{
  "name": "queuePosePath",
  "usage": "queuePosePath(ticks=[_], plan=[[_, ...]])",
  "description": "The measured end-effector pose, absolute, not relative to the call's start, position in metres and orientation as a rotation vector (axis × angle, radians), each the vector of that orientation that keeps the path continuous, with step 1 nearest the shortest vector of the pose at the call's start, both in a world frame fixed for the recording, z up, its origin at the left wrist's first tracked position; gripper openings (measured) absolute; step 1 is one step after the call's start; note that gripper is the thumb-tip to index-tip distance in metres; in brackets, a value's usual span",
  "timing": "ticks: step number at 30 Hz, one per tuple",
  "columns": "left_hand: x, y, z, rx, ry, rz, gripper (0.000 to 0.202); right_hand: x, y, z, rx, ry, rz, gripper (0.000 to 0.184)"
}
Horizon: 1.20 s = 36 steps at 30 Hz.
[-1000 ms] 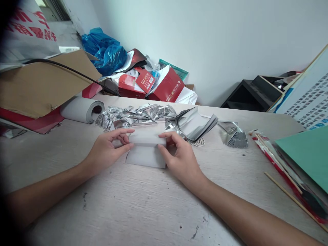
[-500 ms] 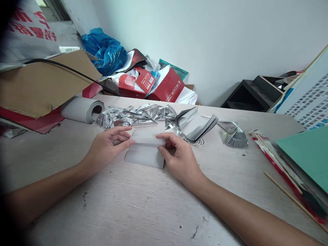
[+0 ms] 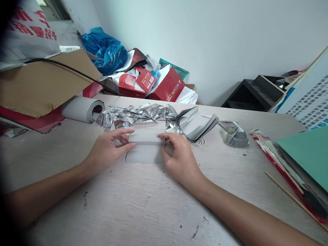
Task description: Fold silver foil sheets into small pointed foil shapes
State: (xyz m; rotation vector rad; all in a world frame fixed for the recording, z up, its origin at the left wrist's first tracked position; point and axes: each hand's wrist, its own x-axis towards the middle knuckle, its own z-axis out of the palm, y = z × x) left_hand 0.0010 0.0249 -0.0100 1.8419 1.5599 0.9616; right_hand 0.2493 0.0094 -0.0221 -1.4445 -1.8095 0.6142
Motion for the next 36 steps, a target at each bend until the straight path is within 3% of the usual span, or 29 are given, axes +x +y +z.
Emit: queuePosePath(ticks=[7,18,26,31,36], plan=[[0.0019,0.0233,-0.0079,1.899,1.600,0.853,0.042,0.2471,0.0067,-0.0192,-1.534,-1.841,0.650,0.043],[0.0011,0.0241,-0.0083,1.858,1.494,0.992,0.038,0.2473,0.0071,-0.0166,-1.501,-1.804,0.765,0.048],[0.0019,0.0231,-0.0111,1.908,1.514,0.983,0.049,0.2486,0.0086,-0.0200,-1.442,-1.826,0.654,0.047],[0.0021,0.0214,-0.0108,1.930,1.498,0.989,0.030,0.2481,0.0082,-0.0198,-1.455,-1.849,0.676,0.032],[0.0023,0.0206,-0.0100,1.947,1.447,0.987,0.018,0.2470,0.0075,-0.0200,-1.454,-1.867,0.666,0.030]])
